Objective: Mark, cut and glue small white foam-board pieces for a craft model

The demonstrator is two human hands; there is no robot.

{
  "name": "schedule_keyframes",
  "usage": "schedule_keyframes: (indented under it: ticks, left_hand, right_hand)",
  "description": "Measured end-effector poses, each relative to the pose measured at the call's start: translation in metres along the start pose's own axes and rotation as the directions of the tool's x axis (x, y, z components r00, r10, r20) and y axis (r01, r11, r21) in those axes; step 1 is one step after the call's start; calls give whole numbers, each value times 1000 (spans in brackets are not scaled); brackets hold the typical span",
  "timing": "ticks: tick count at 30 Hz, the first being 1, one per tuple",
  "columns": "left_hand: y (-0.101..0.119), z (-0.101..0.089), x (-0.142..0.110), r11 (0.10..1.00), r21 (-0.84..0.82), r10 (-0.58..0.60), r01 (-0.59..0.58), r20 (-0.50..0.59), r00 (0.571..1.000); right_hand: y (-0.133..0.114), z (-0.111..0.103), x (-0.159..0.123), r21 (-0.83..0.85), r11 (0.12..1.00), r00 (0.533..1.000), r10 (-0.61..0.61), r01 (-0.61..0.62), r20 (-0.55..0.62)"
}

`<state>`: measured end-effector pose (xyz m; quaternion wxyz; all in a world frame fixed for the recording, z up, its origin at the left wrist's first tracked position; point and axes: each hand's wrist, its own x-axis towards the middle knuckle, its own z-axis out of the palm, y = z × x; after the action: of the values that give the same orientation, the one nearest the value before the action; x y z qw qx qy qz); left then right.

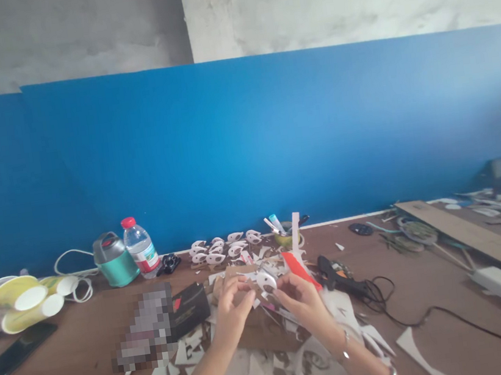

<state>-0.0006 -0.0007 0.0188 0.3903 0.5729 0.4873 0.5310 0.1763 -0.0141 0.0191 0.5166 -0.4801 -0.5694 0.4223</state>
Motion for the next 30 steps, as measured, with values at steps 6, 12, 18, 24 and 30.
schedule_keyframes:
  ticks: [6, 12, 18, 24, 30]
  left_hand:
    - [3, 1, -2, 1000, -16, -20, 20, 6, 1000]
    - [1, 2, -3, 998, -44, -32, 33, 24, 999]
    - [0, 2, -3, 997, -68, -42, 44, 26, 999]
    - [-1, 3, -3, 992, -103, -68, 69, 21, 997]
    - [-2, 4, -3, 989, -126, -76, 78, 21, 997]
  right_hand:
    - [-4, 1, -2, 44, 999, 999, 7, -9, 37]
    - [-6, 1, -3, 31, 999, 999, 8, -9, 54]
    - [-7, 0, -3, 32, 999, 998, 9, -11, 62]
    - [-10, 1, -4, 46, 999, 998, 19, -21, 61]
    - [-13, 1, -5, 32, 999, 998, 22, -24, 59]
